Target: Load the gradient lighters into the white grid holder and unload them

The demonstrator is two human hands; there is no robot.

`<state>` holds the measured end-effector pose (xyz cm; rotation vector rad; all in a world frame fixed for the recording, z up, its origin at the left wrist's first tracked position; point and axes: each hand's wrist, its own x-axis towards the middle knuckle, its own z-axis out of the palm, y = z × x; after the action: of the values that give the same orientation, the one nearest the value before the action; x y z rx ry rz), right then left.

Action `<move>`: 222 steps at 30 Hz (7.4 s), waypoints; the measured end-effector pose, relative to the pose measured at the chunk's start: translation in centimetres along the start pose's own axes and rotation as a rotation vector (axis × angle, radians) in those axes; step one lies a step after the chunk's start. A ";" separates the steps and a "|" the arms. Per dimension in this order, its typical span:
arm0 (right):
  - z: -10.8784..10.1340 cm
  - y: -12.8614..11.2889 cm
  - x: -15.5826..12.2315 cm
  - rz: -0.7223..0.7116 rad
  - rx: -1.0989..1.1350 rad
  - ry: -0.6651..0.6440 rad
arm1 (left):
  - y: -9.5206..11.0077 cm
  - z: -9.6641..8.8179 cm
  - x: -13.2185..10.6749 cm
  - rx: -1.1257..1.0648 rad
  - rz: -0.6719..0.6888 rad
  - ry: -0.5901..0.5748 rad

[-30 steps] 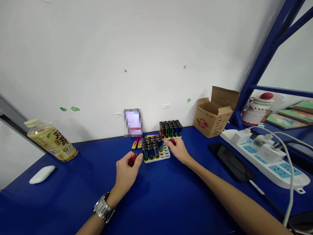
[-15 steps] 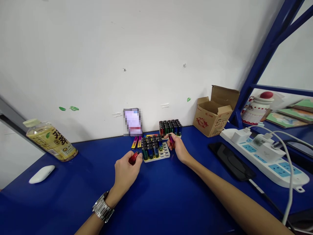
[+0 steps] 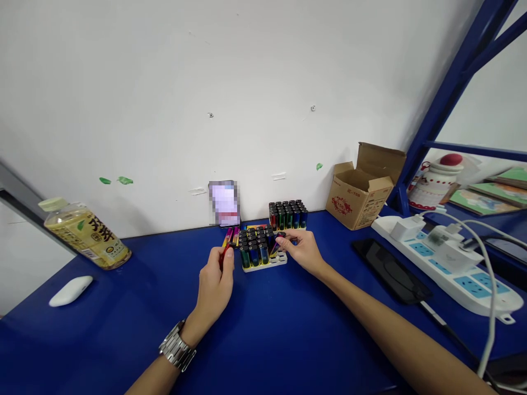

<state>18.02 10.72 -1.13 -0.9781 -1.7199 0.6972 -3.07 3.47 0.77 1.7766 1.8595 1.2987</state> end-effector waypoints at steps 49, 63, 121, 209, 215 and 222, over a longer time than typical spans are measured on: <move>-1.3 -1.1 0.0 -0.178 -0.552 -0.167 | -3.1 -0.2 2.6 0.880 0.221 -0.099; 0.2 -1.3 -0.3 -0.036 -0.209 -0.321 | -3.7 -0.4 3.2 0.921 0.089 -0.240; 2.2 0.0 -0.2 0.230 0.070 0.044 | 1.7 0.4 -2.3 -0.227 0.111 -0.246; 0.5 -3.3 5.3 -0.359 -0.914 -0.201 | -1.7 0.1 1.6 -0.162 -0.269 0.227; 1.9 -5.6 11.0 -0.464 -1.243 -0.815 | -2.1 0.0 1.9 -0.149 -0.253 0.205; 5.3 -5.4 13.2 -0.144 -1.298 -1.081 | -2.4 0.0 1.8 -0.122 -0.235 0.140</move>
<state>9.11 19.31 7.76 -1.3667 -3.3161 -0.2056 -5.05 5.42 -0.32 1.3913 1.9459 1.4413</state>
